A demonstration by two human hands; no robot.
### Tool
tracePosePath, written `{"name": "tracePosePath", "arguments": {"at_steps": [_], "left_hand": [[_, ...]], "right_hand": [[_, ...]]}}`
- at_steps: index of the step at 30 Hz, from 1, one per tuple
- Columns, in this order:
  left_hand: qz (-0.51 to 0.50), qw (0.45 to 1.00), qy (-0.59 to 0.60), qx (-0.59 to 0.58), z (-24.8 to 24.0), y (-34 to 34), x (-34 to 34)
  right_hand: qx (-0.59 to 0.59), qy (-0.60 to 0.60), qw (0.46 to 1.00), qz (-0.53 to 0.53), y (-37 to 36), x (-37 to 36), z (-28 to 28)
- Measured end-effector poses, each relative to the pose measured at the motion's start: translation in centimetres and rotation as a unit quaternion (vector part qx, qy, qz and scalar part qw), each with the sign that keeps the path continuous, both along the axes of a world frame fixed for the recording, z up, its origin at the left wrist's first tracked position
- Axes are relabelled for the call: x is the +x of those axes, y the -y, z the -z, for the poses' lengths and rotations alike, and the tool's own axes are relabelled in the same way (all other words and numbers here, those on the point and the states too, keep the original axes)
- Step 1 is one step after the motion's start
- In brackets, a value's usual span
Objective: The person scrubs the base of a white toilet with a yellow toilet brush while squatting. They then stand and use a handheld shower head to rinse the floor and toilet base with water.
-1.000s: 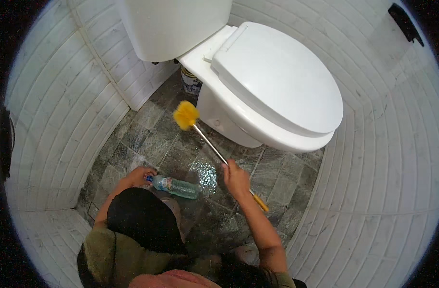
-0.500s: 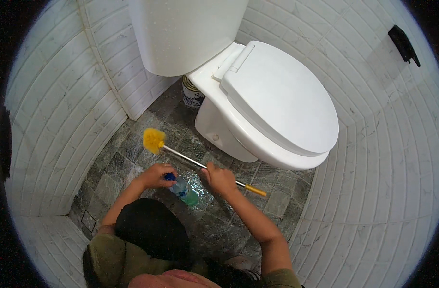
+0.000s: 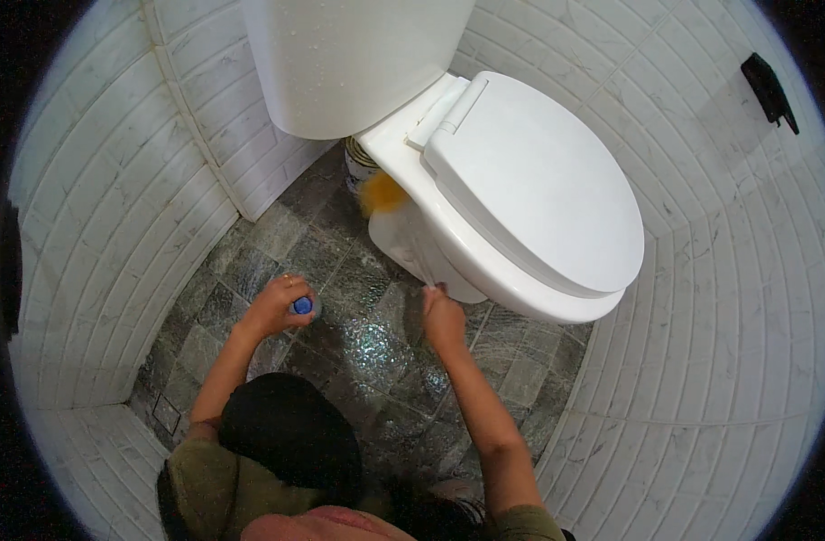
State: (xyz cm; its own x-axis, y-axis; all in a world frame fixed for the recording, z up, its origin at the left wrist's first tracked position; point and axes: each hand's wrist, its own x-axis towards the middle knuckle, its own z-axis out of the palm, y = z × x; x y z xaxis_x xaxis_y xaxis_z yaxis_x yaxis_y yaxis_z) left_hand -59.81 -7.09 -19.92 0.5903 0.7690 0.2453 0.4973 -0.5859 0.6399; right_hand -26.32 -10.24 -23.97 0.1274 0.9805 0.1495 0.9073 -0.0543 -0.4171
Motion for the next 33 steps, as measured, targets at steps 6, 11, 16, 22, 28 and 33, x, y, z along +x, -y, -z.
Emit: {"name": "tracePosePath", "arguments": {"at_steps": [6, 11, 16, 22, 28, 33], "left_hand": [[-0.081, 0.996, 0.024, -0.027, 1.1, 0.4, 0.3], [-0.119, 0.991, 0.043, -0.043, 1.6, 0.3, 0.8], [-0.159, 0.984, 0.069, -0.032, 2.2, 0.4, 0.3], [-0.171, 0.982, 0.078, -0.033, 3.2, 0.1, 0.5], [-0.199, 0.976, 0.077, -0.037, 3.6, 0.3, -0.3], [-0.197, 0.974, 0.11, 0.005, 4.0, 0.2, 0.5]], "right_hand": [[-0.032, -0.04, 0.996, -0.068, 2.1, -2.9, -2.6], [-0.027, -0.021, 0.999, 0.004, 1.0, -0.5, -1.0], [-0.061, -0.055, 0.995, -0.061, 1.1, -2.5, -2.4], [-0.011, -0.05, 0.998, -0.021, 0.2, -0.8, -1.3], [-0.052, -0.102, 0.993, -0.041, 0.8, -3.7, -5.1], [0.019, 0.003, 0.996, -0.091, 1.1, -3.2, -4.1]]}}
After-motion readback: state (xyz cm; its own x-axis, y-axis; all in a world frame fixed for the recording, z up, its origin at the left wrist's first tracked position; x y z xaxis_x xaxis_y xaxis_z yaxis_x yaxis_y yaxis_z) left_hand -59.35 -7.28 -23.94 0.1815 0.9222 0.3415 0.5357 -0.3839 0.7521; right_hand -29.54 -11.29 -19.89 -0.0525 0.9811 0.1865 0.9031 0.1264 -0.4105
